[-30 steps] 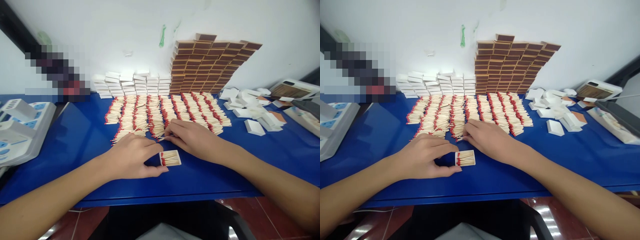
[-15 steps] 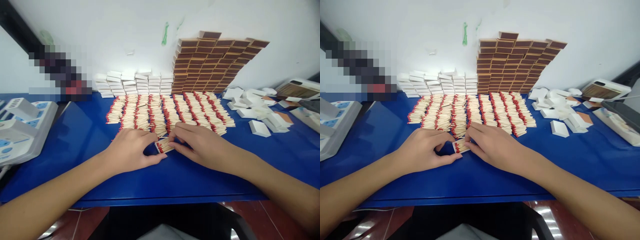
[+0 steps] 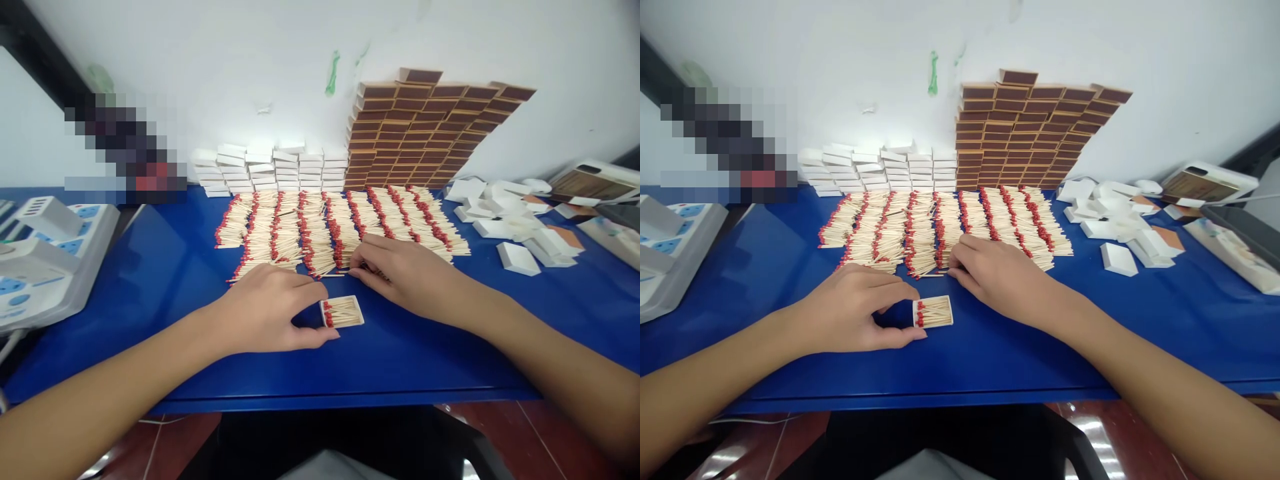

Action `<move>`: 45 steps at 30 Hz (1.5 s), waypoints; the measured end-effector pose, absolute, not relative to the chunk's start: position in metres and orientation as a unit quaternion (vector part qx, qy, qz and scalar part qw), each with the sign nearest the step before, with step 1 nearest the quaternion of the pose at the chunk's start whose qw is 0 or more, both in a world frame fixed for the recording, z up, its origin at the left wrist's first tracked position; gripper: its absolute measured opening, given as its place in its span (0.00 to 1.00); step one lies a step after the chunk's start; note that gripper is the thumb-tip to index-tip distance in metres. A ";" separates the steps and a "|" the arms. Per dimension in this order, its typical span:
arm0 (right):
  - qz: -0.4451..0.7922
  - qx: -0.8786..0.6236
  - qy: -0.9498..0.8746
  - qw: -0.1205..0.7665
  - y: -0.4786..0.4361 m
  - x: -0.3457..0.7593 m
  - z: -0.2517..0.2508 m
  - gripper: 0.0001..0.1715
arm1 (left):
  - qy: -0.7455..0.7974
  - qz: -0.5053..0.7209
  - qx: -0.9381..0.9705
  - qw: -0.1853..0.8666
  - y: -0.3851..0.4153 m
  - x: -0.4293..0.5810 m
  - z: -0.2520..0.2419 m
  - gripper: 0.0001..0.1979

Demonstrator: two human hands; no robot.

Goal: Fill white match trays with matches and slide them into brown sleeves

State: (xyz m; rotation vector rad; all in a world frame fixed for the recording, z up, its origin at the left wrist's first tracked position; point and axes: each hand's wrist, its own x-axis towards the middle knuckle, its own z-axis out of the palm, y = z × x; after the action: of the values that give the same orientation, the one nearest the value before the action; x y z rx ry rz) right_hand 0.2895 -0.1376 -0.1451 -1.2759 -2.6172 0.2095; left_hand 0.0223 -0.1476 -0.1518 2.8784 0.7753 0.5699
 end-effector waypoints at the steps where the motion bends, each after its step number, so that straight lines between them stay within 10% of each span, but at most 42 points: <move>1: 0.070 -0.434 -0.891 0.115 -0.138 0.288 -0.145 0.09 | 0.251 0.190 0.948 0.048 -0.148 0.023 -0.152 0.17; 18: 0.091 -0.402 -0.895 0.172 -0.139 0.271 -0.156 0.04 | 0.224 0.190 0.955 0.027 -0.152 0.024 -0.152 0.16; 45: 0.011 -0.447 -0.894 0.032 -0.147 0.263 -0.146 0.08 | 0.232 0.195 0.953 0.030 -0.149 0.022 -0.151 0.16</move>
State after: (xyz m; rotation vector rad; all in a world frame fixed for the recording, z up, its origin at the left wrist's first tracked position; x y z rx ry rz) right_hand 0.2629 -0.1466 -0.1465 -1.3760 -2.7529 0.0342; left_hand 0.0218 -0.1487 -0.1510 2.9360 0.7150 0.6004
